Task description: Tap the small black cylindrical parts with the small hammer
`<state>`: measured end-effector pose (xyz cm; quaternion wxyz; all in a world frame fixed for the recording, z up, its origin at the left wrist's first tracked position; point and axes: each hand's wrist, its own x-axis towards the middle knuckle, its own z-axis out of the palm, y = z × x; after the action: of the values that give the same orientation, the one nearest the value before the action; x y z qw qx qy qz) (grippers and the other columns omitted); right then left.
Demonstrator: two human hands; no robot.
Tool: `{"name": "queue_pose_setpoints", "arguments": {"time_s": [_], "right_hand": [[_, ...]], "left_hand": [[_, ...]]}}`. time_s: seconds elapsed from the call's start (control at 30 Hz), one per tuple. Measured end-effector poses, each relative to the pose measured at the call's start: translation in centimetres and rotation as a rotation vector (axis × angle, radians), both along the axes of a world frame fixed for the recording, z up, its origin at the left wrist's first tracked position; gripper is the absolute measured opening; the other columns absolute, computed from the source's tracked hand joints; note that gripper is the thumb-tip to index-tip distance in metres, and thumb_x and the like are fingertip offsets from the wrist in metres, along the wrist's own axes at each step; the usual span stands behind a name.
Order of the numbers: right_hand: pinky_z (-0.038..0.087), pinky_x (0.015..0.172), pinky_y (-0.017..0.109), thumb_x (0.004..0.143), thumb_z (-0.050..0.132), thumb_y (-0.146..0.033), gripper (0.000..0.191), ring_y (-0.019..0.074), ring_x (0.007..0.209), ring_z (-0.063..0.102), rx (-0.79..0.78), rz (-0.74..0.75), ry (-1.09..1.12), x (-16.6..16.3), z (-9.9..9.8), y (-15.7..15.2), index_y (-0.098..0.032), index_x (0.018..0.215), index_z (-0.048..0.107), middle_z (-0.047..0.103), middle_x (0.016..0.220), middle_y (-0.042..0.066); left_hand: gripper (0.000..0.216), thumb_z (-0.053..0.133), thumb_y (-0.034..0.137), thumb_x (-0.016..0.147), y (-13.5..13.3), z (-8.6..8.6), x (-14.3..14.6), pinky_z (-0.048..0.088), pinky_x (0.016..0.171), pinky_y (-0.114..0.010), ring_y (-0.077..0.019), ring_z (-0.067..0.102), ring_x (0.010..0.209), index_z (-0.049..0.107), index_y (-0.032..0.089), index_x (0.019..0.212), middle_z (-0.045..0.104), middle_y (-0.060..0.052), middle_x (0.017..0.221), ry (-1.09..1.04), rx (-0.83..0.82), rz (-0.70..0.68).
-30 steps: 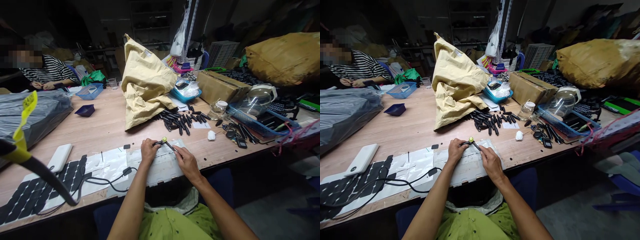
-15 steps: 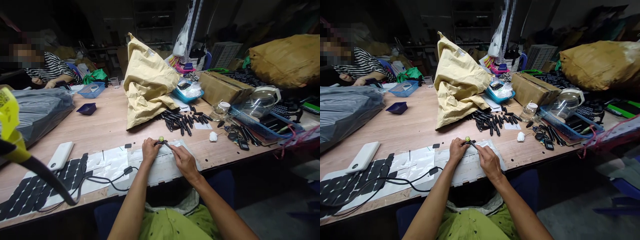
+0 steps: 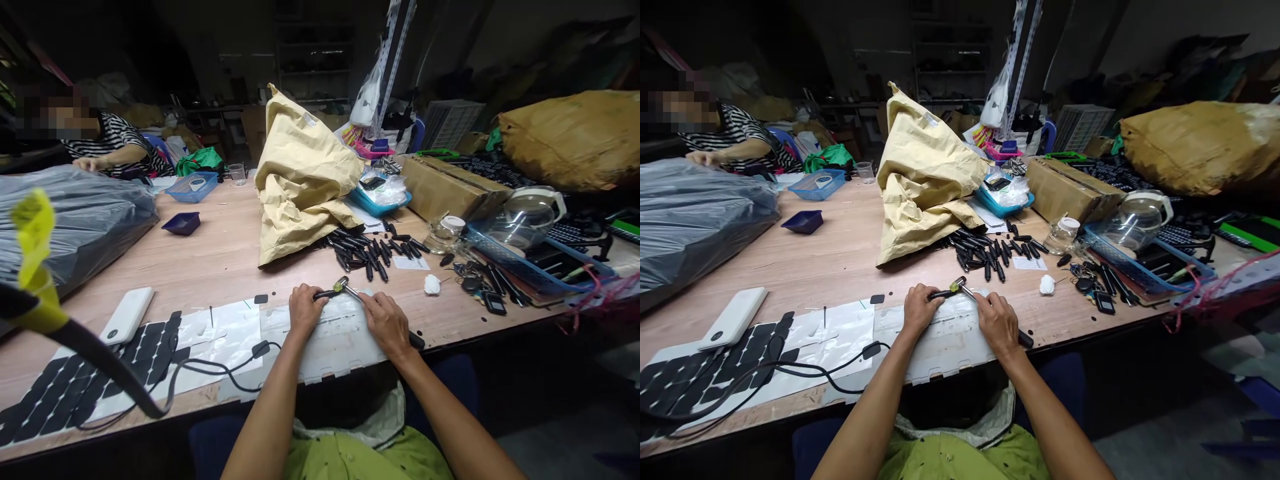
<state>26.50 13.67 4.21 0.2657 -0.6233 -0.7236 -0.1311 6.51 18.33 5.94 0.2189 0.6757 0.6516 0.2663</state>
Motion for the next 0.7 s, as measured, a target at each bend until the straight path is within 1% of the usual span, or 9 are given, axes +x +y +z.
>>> {"name": "queue_pose_setpoints", "arguments": {"time_s": [0.13, 0.2, 0.27, 0.33, 0.4, 0.47, 0.53, 0.63, 0.7], "right_hand": [[0.035, 0.068, 0.029, 0.094, 0.052, -0.018, 0.030, 0.0189, 0.078, 0.051, 0.006, -0.046, -0.034, -0.1, -0.6, 0.3, -0.027, 0.112, 0.075, 0.062, 0.083, 0.005], [0.033, 0.069, 0.029, 0.094, 0.053, -0.019, 0.029, 0.0191, 0.079, 0.050, -0.009, -0.065, -0.048, -0.4, -0.5, 0.3, -0.028, 0.113, 0.074, 0.061, 0.083, 0.005], [0.032, 0.070, 0.030, 0.093, 0.055, -0.020, 0.028, 0.0193, 0.080, 0.049, -0.029, -0.081, -0.059, -0.5, -0.4, 0.3, -0.028, 0.113, 0.073, 0.061, 0.084, 0.005], [0.031, 0.070, 0.030, 0.093, 0.056, -0.020, 0.027, 0.0196, 0.081, 0.048, -0.044, -0.093, -0.065, -0.7, -0.2, 0.3, -0.027, 0.113, 0.073, 0.061, 0.084, 0.005], [0.030, 0.070, 0.030, 0.094, 0.056, -0.021, 0.027, 0.0200, 0.082, 0.048, -0.053, -0.099, -0.070, -0.8, -0.1, 0.2, -0.027, 0.114, 0.073, 0.061, 0.085, 0.005], [0.029, 0.070, 0.031, 0.094, 0.056, -0.021, 0.027, 0.0204, 0.084, 0.047, -0.058, -0.098, -0.076, -0.8, -0.1, 0.2, -0.027, 0.114, 0.072, 0.061, 0.086, 0.005], [0.029, 0.071, 0.031, 0.094, 0.055, -0.020, 0.027, 0.0208, 0.084, 0.047, -0.063, -0.097, -0.080, -0.9, -0.1, 0.2, -0.027, 0.115, 0.072, 0.060, 0.087, 0.006], [0.029, 0.071, 0.031, 0.094, 0.055, -0.020, 0.028, 0.0211, 0.085, 0.047, -0.066, -0.100, -0.085, -0.9, -0.3, 0.2, -0.027, 0.115, 0.072, 0.060, 0.087, 0.006], [0.029, 0.071, 0.031, 0.094, 0.055, -0.020, 0.028, 0.0212, 0.085, 0.046, -0.064, -0.102, -0.087, -1.0, -0.3, 0.2, -0.027, 0.115, 0.072, 0.060, 0.087, 0.006]], "left_hand": [[0.016, 0.070, 0.020, 0.083, 0.1, 0.3, 0.0, 0.043, 0.090, -0.037, -0.0251, 0.055, 0.102, 0.077, 0.029, 0.094, 0.065, -0.004, 0.095, 0.000, -0.019, -0.014], [0.016, 0.069, 0.020, 0.083, 0.0, 0.7, -0.2, 0.043, 0.089, -0.037, -0.0253, 0.055, 0.102, 0.077, 0.028, 0.094, 0.064, -0.004, 0.095, -0.004, -0.042, -0.022], [0.016, 0.069, 0.019, 0.082, -0.8, 1.3, -0.6, 0.044, 0.090, -0.038, -0.0261, 0.054, 0.103, 0.077, 0.027, 0.094, 0.063, -0.005, 0.097, -0.011, -0.052, -0.041], [0.016, 0.070, 0.020, 0.081, -2.6, 1.9, -1.0, 0.044, 0.091, -0.040, -0.0268, 0.053, 0.103, 0.077, 0.026, 0.094, 0.063, -0.005, 0.100, -0.031, -0.013, -0.129], [0.016, 0.072, 0.023, 0.079, -5.4, 2.2, -1.4, 0.044, 0.093, -0.042, -0.0267, 0.053, 0.104, 0.076, 0.027, 0.095, 0.062, -0.005, 0.103, -0.067, 0.064, -0.309], [0.016, 0.075, 0.024, 0.078, -8.7, 2.0, -1.7, 0.044, 0.095, -0.044, -0.0271, 0.052, 0.106, 0.076, 0.027, 0.093, 0.061, -0.006, 0.109, -0.087, 0.116, -0.502], [0.016, 0.078, 0.022, 0.075, -11.9, 1.1, -1.8, 0.044, 0.096, -0.046, -0.0293, 0.051, 0.111, 0.075, 0.025, 0.091, 0.059, -0.008, 0.118, -0.056, 0.138, -0.616], [0.020, 0.080, 0.019, 0.072, -14.8, -0.4, -1.6, 0.044, 0.099, -0.051, -0.0330, 0.047, 0.119, 0.074, 0.025, 0.091, 0.056, -0.010, 0.132, 0.053, 0.155, -0.629], [0.026, 0.084, 0.024, 0.069, -15.1, -0.9, -1.2, 0.043, 0.100, -0.053, -0.0348, 0.047, 0.121, 0.074, 0.025, 0.094, 0.056, -0.011, 0.135, 0.055, 0.178, -0.607]]}}
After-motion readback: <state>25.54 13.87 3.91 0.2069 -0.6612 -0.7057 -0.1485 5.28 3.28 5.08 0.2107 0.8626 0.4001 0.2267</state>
